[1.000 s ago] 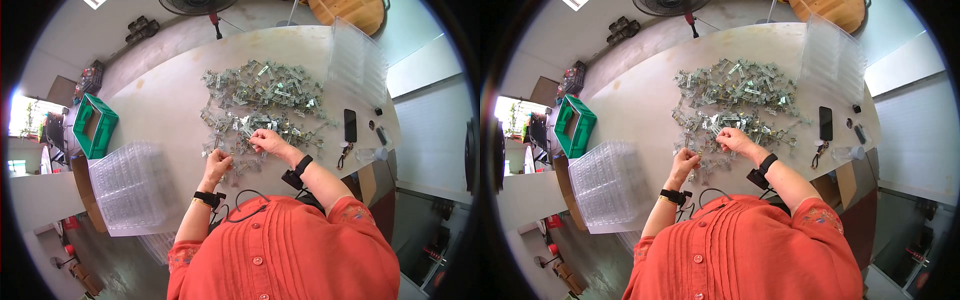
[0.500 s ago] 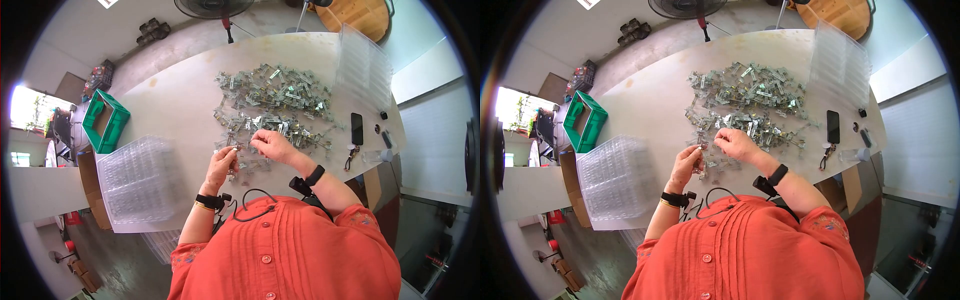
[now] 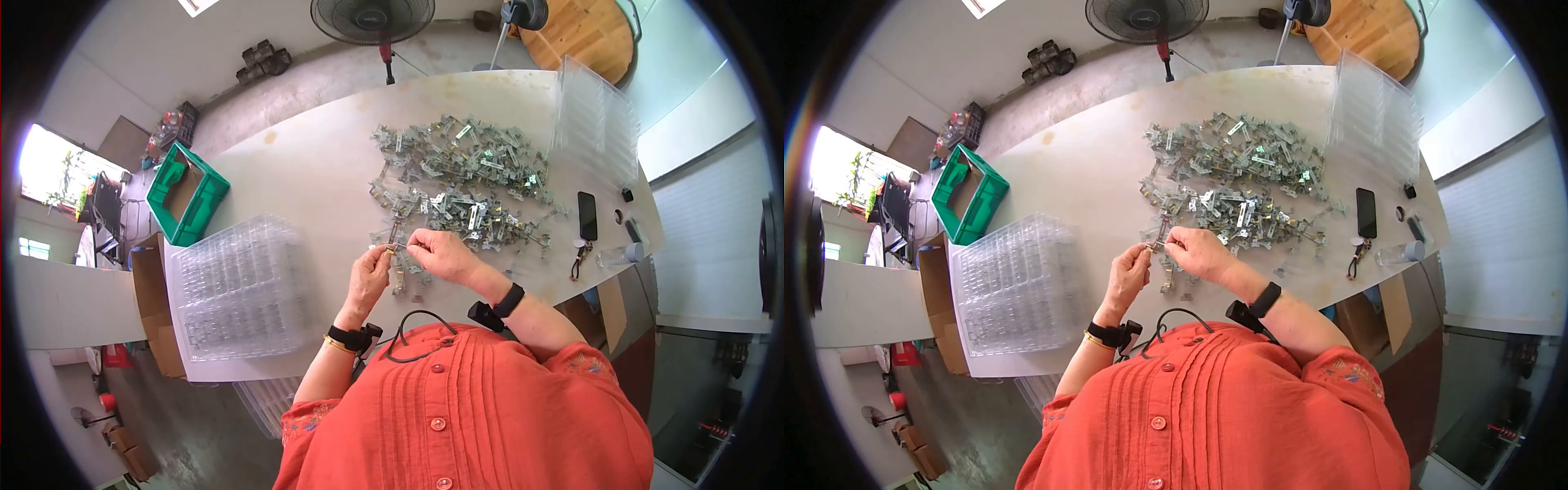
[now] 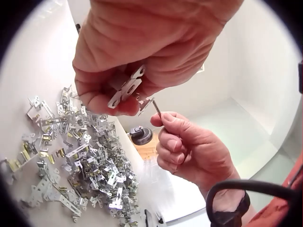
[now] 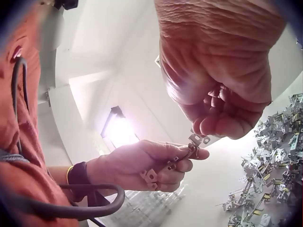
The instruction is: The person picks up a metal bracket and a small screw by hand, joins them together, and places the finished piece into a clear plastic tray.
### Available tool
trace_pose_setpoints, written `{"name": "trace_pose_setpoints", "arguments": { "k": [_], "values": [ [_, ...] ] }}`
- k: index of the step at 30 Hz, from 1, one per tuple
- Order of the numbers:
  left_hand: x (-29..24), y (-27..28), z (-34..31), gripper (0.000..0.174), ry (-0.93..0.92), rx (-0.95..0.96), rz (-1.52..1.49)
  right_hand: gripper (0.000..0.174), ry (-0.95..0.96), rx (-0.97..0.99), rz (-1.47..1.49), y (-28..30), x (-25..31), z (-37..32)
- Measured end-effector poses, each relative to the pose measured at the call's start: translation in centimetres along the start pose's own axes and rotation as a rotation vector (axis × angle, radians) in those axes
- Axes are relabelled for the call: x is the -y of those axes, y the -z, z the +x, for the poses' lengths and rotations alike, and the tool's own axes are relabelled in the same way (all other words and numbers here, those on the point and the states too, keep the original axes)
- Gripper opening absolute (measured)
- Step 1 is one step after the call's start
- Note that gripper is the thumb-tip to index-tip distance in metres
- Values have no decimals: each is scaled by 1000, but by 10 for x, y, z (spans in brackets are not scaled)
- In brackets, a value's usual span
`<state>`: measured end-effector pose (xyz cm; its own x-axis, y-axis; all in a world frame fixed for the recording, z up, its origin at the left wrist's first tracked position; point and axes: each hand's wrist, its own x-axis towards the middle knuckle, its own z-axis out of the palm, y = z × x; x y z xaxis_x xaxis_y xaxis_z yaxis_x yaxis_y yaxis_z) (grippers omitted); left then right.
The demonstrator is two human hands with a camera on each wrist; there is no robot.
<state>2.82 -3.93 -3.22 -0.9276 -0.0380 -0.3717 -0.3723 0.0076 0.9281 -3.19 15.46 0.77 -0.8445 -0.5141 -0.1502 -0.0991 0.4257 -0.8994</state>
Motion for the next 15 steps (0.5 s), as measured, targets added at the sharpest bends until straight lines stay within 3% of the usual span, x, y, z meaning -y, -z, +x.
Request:
{"name": "trace_pose_setpoints", "arguments": {
  "k": [2,3,5,15],
  "values": [
    [13,6,4,21,-209,-91,245,16,31,-11,-37,-4,8,-2],
    [18,8,5,21,-215,-92,245,17,57,-20,-70,-6,10,-3],
    [25,12,5,23,-416,-168,375,17,74,-28,-69,-11,12,-3],
    [10,25,-19,23,-431,-127,412,18,146,-42,-54,-32,21,-3]
  ]
}}
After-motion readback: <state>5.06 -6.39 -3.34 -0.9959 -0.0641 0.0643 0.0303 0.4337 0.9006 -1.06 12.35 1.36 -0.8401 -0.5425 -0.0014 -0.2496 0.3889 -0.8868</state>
